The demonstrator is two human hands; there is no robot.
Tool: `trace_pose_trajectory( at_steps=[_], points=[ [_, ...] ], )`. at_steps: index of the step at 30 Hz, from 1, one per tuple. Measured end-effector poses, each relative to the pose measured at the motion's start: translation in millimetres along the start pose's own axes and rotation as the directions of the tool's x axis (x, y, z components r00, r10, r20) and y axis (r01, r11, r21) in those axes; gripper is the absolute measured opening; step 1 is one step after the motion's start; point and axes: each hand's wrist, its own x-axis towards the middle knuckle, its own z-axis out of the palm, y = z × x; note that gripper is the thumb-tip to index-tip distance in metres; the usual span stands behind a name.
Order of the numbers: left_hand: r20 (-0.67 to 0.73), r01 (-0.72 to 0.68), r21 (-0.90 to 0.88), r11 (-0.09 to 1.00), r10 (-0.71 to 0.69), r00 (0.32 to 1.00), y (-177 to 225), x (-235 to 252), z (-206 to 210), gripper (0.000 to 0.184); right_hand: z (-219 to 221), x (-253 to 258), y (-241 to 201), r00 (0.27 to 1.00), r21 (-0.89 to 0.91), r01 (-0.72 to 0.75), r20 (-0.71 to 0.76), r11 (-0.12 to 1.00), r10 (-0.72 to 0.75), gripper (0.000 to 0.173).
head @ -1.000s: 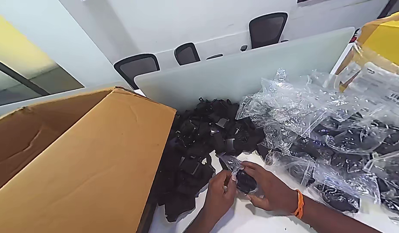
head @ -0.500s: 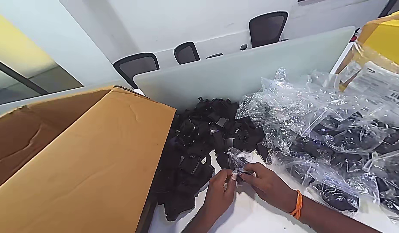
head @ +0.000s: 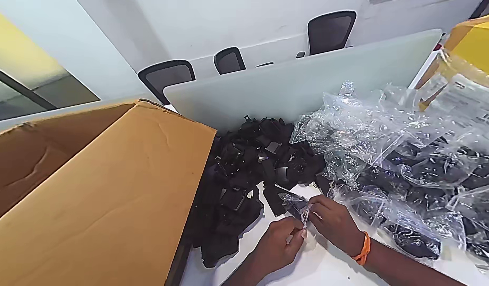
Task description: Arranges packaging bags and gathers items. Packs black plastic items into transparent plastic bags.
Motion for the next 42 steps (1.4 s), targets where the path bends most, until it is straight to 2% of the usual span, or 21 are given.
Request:
trace_pose_trajectory(
  at_steps=[3, 6, 8, 10, 12, 13, 14, 17, 18, 20, 22, 23, 26, 27, 28, 29, 32, 34, 36, 38, 42],
  points=[
    [-0.062, 0.039, -0.086, 0.996, -0.044, 0.997, -3, -1, 1, 0.017, -1, 1, 3, 0.998, 0.080, 0.020, 0.049, 0.997, -0.024, 0.022],
    [-0.230, 0.093, -0.202, 0.975, -0.140, 0.963, -7, 3, -5, 0.017, -6, 1, 6, 0.979, 0.238, -0.019, 0.202, 0.971, -0.030, 0.051],
    [-0.318, 0.110, -0.298, 0.948, -0.207, 0.925, -7, 6, -10, 0.012, -7, 2, 5, 0.957, 0.213, -0.059, 0.291, 0.975, -0.006, 0.061],
    [-0.367, 0.110, -0.301, 0.947, -0.221, 0.904, -8, 7, -14, 0.010, -5, 1, 6, 0.950, 0.186, -0.065, 0.311, 0.980, 0.004, 0.042],
    [-0.407, 0.103, -0.170, 0.980, -0.165, 0.898, -11, 7, -18, 0.013, -4, 0, 8, 0.975, 0.187, -0.026, 0.221, 0.982, -0.016, 0.018],
    [-0.420, 0.090, -0.073, 0.993, -0.112, 0.901, -13, 7, -22, 0.018, -5, 0, 9, 0.987, 0.202, -0.006, 0.159, 0.979, -0.026, 0.014],
    [-0.401, 0.076, 0.001, 0.997, -0.069, 0.913, -15, 7, -27, 0.028, -5, -1, 11, 0.994, 0.230, 0.003, 0.104, 0.973, -0.028, 0.013],
    [-0.278, 0.089, 0.091, 0.992, -0.061, 0.959, -12, 11, -36, 0.077, -5, -3, 13, 1.000, 0.381, -0.002, -0.007, 0.924, 0.005, 0.009],
    [-0.247, 0.082, 0.098, 0.992, -0.056, 0.967, -13, 12, -36, 0.081, -4, -3, 13, 1.000, 0.451, -0.004, -0.025, 0.893, 0.017, 0.007],
    [-0.227, 0.049, 0.061, 0.997, -0.033, 0.973, -13, 10, -32, 0.058, -3, -2, 9, 0.998, 0.617, -0.030, -0.030, 0.786, 0.062, 0.011],
    [-0.234, 0.028, -0.071, 0.997, -0.043, 0.971, -10, 8, -27, 0.026, -5, 0, 2, 0.988, 0.774, -0.116, 0.029, 0.623, 0.149, 0.026],
    [-0.239, 0.042, -0.153, 0.987, -0.078, 0.968, -6, 8, -26, 0.018, -7, 1, -1, 0.977, 0.837, -0.177, 0.086, 0.518, 0.195, 0.034],
    [-0.206, 0.116, -0.399, 0.910, -0.212, 0.955, 7, 9, -26, 0.009, -13, 4, -4, 0.925, 0.924, -0.343, 0.302, 0.167, 0.230, 0.041],
    [-0.175, 0.139, -0.453, 0.881, -0.240, 0.955, 8, 9, -27, 0.008, -13, 3, -3, 0.905, 0.915, -0.396, 0.374, 0.078, 0.200, 0.042],
    [-0.137, 0.176, -0.485, 0.857, -0.273, 0.952, 9, 9, -28, 0.011, -13, 2, -2, 0.885, 0.893, -0.448, 0.436, 0.039, 0.165, 0.043],
    [-0.093, 0.228, -0.498, 0.837, -0.313, 0.945, 9, 9, -29, 0.016, -13, 2, -1, 0.869, 0.871, -0.486, 0.473, 0.070, 0.143, 0.042],
    [0.019, 0.393, -0.398, 0.829, -0.421, 0.907, 1, 10, -30, 0.029, -7, 1, 6, 0.893, 0.810, -0.444, 0.437, 0.384, 0.110, 0.043],
    [0.042, 0.416, -0.299, 0.859, -0.424, 0.905, -7, 8, -27, 0.032, -5, 1, 7, 0.893, 0.748, -0.429, 0.435, 0.506, 0.114, 0.050],
    [0.043, 0.403, -0.284, 0.870, -0.408, 0.912, -9, 7, -24, 0.035, -6, 1, 2, 0.854, 0.688, -0.500, 0.491, 0.526, 0.170, 0.039],
    [0.008, 0.399, -0.318, 0.860, -0.419, 0.908, -10, 8, -22, 0.038, -6, -1, -1, 0.831, 0.661, -0.539, 0.516, 0.522, 0.206, 0.017],
    [-0.083, 0.442, -0.470, 0.764, -0.536, 0.840, -9, 12, -22, 0.032, -4, -2, 4, 0.834, 0.690, -0.546, 0.499, 0.476, 0.234, 0.007]
  ],
)
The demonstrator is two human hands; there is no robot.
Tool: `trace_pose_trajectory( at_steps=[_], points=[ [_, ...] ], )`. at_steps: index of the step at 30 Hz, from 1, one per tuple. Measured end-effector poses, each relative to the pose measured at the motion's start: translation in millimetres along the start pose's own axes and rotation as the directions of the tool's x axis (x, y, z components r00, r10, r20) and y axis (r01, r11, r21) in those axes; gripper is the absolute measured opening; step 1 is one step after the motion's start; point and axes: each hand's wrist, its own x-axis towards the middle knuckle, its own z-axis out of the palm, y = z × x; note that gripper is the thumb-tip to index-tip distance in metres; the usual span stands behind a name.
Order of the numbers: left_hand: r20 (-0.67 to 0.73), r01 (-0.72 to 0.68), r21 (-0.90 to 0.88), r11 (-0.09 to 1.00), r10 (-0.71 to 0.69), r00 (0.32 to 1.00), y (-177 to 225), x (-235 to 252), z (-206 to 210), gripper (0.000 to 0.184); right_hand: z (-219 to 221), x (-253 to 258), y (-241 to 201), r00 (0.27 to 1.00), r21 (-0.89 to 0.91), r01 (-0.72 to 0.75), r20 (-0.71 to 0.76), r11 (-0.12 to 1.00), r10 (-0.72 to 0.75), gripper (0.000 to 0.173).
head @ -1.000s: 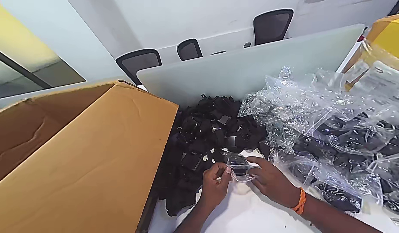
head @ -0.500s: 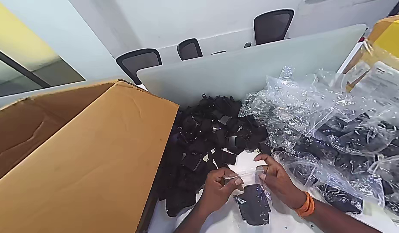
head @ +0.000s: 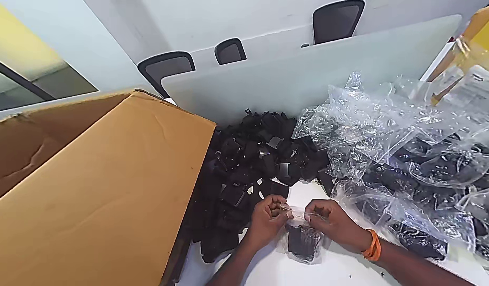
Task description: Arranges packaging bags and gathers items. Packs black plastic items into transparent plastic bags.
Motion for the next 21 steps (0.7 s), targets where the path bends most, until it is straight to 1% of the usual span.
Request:
trace_pose_trajectory(
  at_steps=[3, 5, 8, 12, 15, 17, 21],
  points=[
    [-0.050, 0.011, -0.036, 0.999, -0.013, 0.999, 3, 0, 1, 0.026, -4, 3, -2, 0.998, 0.070, -0.054, 0.015, 0.996, 0.053, 0.001],
    [-0.059, -0.003, -0.040, 0.999, 0.001, 0.998, 2, -2, 4, 0.025, -5, 4, -4, 0.995, 0.107, -0.091, 0.041, 0.990, 0.087, 0.007],
    [-0.043, -0.037, 0.001, 0.999, 0.037, 0.998, 0, -5, 8, 0.028, -4, 3, -6, 0.991, 0.141, -0.108, 0.091, 0.984, 0.095, 0.005],
    [0.040, 0.018, 0.007, 1.000, -0.018, 0.999, 2, -8, 11, 0.030, -1, 1, -8, 0.980, 0.105, -0.148, 0.147, 0.983, 0.132, 0.005],
    [0.099, 0.035, 0.007, 0.999, -0.035, 0.994, 2, -9, 10, 0.028, -2, 1, -8, 0.975, 0.072, -0.158, 0.167, 0.985, 0.144, 0.004],
    [0.106, 0.031, -0.004, 1.000, -0.031, 0.994, 3, -9, 8, 0.023, -2, 1, -7, 0.975, 0.069, -0.152, 0.172, 0.986, 0.138, 0.004],
    [0.072, -0.006, -0.018, 1.000, 0.007, 0.997, 1, -7, 7, 0.015, -2, 1, -7, 0.978, 0.082, -0.137, 0.171, 0.987, 0.122, 0.004]
  ],
)
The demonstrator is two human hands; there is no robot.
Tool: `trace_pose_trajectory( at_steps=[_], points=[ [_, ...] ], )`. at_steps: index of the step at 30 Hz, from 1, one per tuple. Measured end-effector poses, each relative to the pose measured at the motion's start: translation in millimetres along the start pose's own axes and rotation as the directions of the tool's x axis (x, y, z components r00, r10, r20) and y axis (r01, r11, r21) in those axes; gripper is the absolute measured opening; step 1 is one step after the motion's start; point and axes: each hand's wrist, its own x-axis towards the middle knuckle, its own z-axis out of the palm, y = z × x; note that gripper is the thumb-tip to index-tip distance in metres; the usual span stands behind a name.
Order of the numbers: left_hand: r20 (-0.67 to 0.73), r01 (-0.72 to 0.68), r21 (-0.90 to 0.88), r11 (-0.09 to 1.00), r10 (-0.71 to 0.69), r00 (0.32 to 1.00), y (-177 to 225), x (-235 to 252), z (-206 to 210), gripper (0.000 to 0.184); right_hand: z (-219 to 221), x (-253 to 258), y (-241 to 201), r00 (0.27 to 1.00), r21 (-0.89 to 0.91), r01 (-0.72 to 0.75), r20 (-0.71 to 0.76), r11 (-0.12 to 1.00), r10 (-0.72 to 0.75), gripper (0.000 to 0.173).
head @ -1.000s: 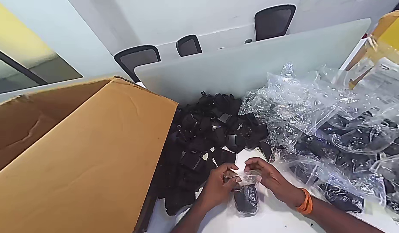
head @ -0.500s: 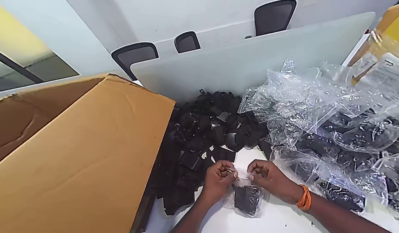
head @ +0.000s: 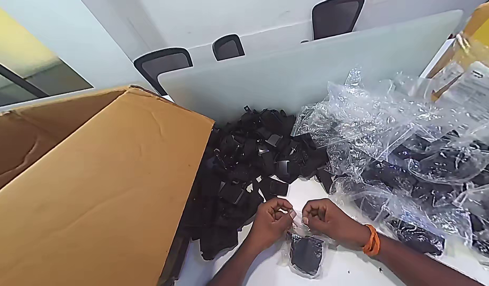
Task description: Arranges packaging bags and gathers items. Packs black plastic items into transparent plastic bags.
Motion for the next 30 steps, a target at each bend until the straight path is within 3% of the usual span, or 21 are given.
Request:
trace_pose_trajectory(
  at_steps=[5, 16, 22, 30],
  points=[
    [-0.034, -0.086, -0.014, 0.996, 0.086, 0.996, -5, -1, 4, 0.017, 2, 1, 0, 1.000, 0.045, 0.013, -0.014, 0.999, -0.013, 0.003],
    [-0.049, -0.125, 0.026, 0.992, 0.126, 0.991, -10, -2, 13, 0.012, 5, 4, 2, 1.000, 0.022, 0.001, -0.020, 1.000, -0.001, 0.007],
    [-0.126, -0.150, 0.074, 0.986, 0.159, 0.979, -14, 0, 13, 0.012, -2, 4, -4, 0.999, 0.039, -0.044, 0.018, 0.998, 0.043, 0.005],
    [-0.100, -0.090, 0.029, 0.996, 0.093, 0.991, -9, 2, 4, 0.014, -3, 3, -7, 0.996, 0.011, -0.083, 0.025, 0.997, 0.082, 0.006]
  ],
)
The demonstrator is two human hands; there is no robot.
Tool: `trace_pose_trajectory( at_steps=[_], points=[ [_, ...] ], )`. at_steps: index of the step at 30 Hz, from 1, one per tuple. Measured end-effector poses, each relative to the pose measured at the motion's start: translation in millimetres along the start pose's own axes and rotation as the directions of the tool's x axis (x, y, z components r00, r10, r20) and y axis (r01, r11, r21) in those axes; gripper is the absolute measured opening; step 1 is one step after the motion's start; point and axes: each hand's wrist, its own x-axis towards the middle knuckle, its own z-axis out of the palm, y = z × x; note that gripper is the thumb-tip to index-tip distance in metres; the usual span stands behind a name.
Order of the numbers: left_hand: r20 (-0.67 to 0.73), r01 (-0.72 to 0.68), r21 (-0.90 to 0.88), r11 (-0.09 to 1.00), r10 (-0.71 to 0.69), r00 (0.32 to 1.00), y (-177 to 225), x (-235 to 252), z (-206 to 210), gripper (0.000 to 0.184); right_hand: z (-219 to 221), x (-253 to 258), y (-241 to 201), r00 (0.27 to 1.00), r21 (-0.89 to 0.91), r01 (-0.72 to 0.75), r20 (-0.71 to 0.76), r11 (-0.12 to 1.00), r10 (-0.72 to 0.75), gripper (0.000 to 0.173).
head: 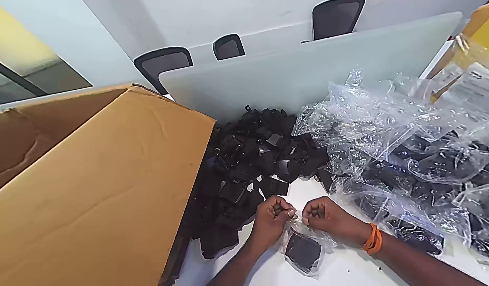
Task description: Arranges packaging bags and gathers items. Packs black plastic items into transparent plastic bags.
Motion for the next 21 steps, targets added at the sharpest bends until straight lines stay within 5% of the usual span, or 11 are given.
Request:
trace_pose_trajectory(
  at_steps=[21],
  points=[
    [0.162, -0.068, 0.110, 0.992, 0.049, 0.986, -9, -3, 4, 0.017, 6, 3, 12, 0.988, -0.100, 0.135, -0.060, 0.986, -0.142, 0.009]
  ],
)
